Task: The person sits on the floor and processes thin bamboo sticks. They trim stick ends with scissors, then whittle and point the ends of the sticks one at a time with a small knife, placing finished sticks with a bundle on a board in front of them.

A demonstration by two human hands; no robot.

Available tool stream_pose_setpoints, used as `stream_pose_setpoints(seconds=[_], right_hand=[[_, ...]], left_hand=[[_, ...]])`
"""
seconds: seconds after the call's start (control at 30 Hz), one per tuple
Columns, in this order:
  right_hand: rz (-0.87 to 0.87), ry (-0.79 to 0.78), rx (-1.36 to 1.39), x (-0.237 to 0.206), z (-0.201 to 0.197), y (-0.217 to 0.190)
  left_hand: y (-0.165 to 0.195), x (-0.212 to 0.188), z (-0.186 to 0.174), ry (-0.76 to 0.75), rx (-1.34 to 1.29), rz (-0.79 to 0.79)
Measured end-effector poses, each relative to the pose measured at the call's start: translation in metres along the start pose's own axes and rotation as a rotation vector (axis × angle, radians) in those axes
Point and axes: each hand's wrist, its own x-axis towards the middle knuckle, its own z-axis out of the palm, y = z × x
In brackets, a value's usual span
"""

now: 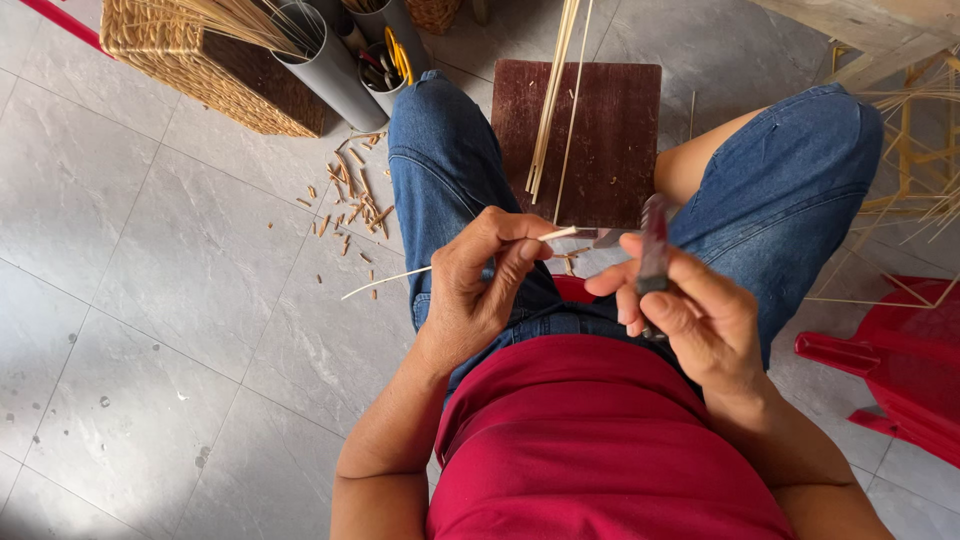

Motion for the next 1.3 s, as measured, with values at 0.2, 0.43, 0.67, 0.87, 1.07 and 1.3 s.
stream_pose_setpoints(seconds=[0.2,0.43,0.67,0.87,1.07,1.3], right_hand=[[0.059,-0.061,-0.009,-0.002,0.009,-0.008],[0.122,-0.148,0.066,0.001,0.017,-0.003],[0.118,-0.166,0.192,0.004,0.017,-0.002],[0.083,-0.041,0.267,0.001,0.014,0.003],[0.137,0.047,0.299,-0.006,0.011,0.009],[0.142,0.003,0.346,-0.007,0.009,0.014]], left_hand=[[0.000,0.001,0.003,-0.055,0.034,0.115],[-0.003,0.003,-0.001,-0.097,0.020,0.146],[0.001,0.001,0.004,0.069,0.311,0.359],[0.004,-0.005,0.003,0.200,0.669,0.579],[-0.002,-0.006,0.009,0.358,0.758,0.775],[-0.007,-0.009,0.006,0.393,0.749,0.801]])
